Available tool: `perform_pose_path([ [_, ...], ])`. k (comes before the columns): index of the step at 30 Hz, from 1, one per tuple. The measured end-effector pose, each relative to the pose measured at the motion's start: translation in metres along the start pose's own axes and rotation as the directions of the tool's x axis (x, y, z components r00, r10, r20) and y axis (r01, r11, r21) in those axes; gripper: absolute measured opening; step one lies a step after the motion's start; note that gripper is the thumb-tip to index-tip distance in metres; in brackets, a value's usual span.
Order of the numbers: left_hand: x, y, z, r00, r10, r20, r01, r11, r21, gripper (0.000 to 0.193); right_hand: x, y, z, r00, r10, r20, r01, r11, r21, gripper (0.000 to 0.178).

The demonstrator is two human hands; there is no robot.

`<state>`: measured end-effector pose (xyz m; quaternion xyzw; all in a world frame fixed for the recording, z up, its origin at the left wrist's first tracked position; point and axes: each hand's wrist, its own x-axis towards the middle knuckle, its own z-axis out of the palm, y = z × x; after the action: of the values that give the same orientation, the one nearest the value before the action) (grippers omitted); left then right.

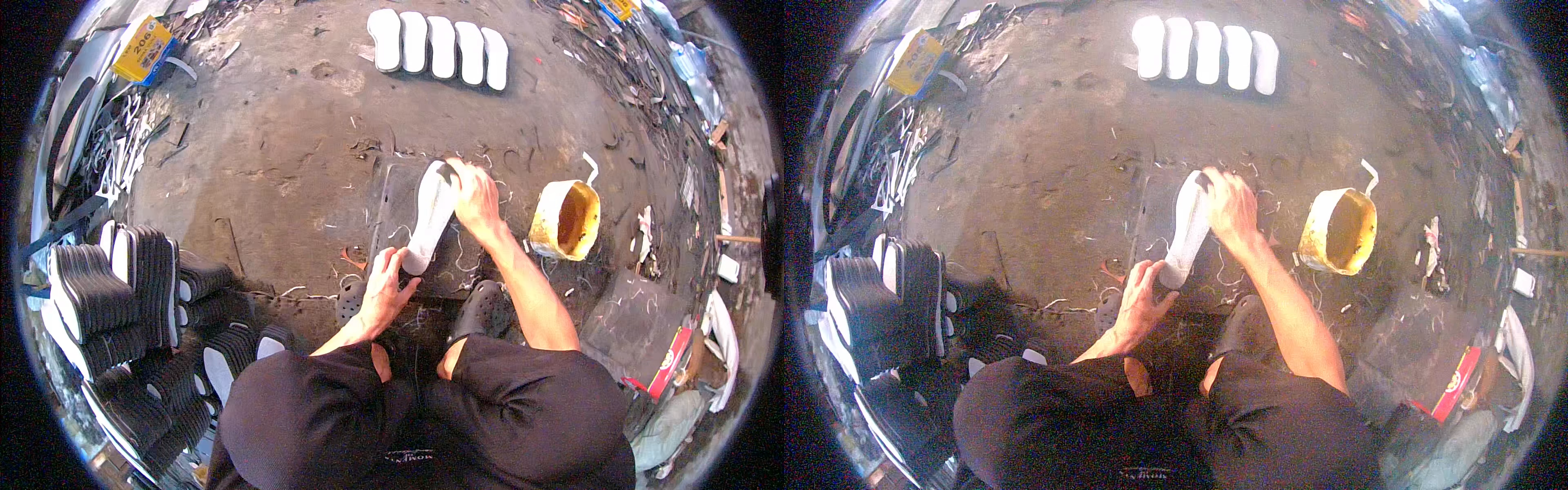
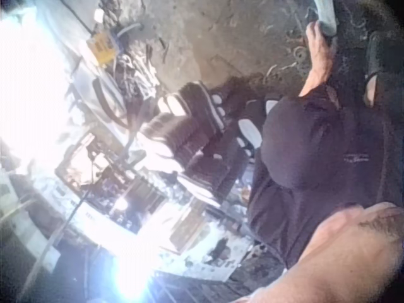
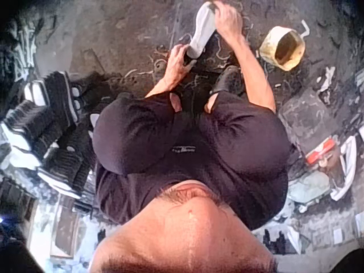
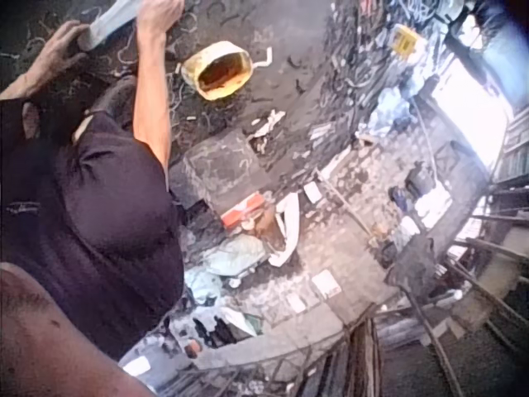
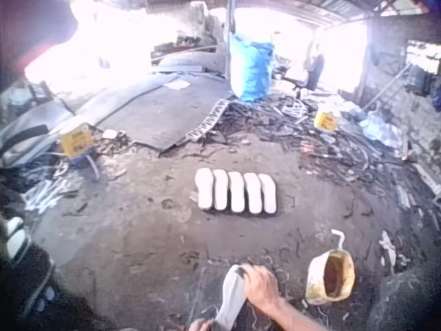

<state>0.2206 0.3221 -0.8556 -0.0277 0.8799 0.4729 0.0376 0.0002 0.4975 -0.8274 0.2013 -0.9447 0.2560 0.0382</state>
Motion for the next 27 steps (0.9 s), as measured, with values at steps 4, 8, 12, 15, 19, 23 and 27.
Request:
perform_pose_path([
  [4, -0.008, -0.012, 0.014, 0.996, 0.014, -0.083, -0.01, 0.998, 0.055, 0.077, 0.014, -0.018, 0.027, 0.832, -0.439, 0.34, 0.471, 0.882, -0.015, 0.032],
  [8, -0.007, -0.015, 0.009, 0.996, 0.01, -0.087, -0.008, 1.0, 0.028, 0.075, 0.021, -0.024, 0.009, 0.87, -0.41, 0.275, 0.407, 0.911, 0.07, 0.029],
  [12, -0.008, -0.008, 0.005, 0.998, 0.012, -0.056, -0.012, 1.0, -0.01, 0.071, 0.005, -0.006, 0.007, 0.963, -0.259, 0.072, 0.262, 0.964, -0.045, 0.029],
  [15, -0.012, -0.013, -0.014, 0.976, -0.195, -0.099, 0.167, 0.957, -0.239, 0.052, -0.052, -0.036, 0.018, 0.944, -0.312, 0.11, 0.317, 0.948, -0.032, 0.029],
  [19, -0.008, -0.021, -0.038, 0.876, -0.338, -0.343, 0.239, 0.924, -0.299, 0.043, -0.15, -0.08, 0.02, 0.891, -0.369, 0.264, 0.378, 0.926, 0.02, 0.041],
  [23, 0.001, -0.032, -0.041, 0.86, -0.324, -0.395, 0.22, 0.933, -0.286, 0.044, -0.158, -0.086, -0.004, 0.973, -0.081, 0.216, 0.014, 0.955, 0.297, 0.034],
  [27, 0.004, -0.011, -0.004, 0.973, -0.068, -0.221, 0.055, 0.996, -0.065, 0.085, -0.097, -0.065, -0.107, 0.947, 0.316, -0.055, -0.267, 0.873, 0.408, 0.025],
])
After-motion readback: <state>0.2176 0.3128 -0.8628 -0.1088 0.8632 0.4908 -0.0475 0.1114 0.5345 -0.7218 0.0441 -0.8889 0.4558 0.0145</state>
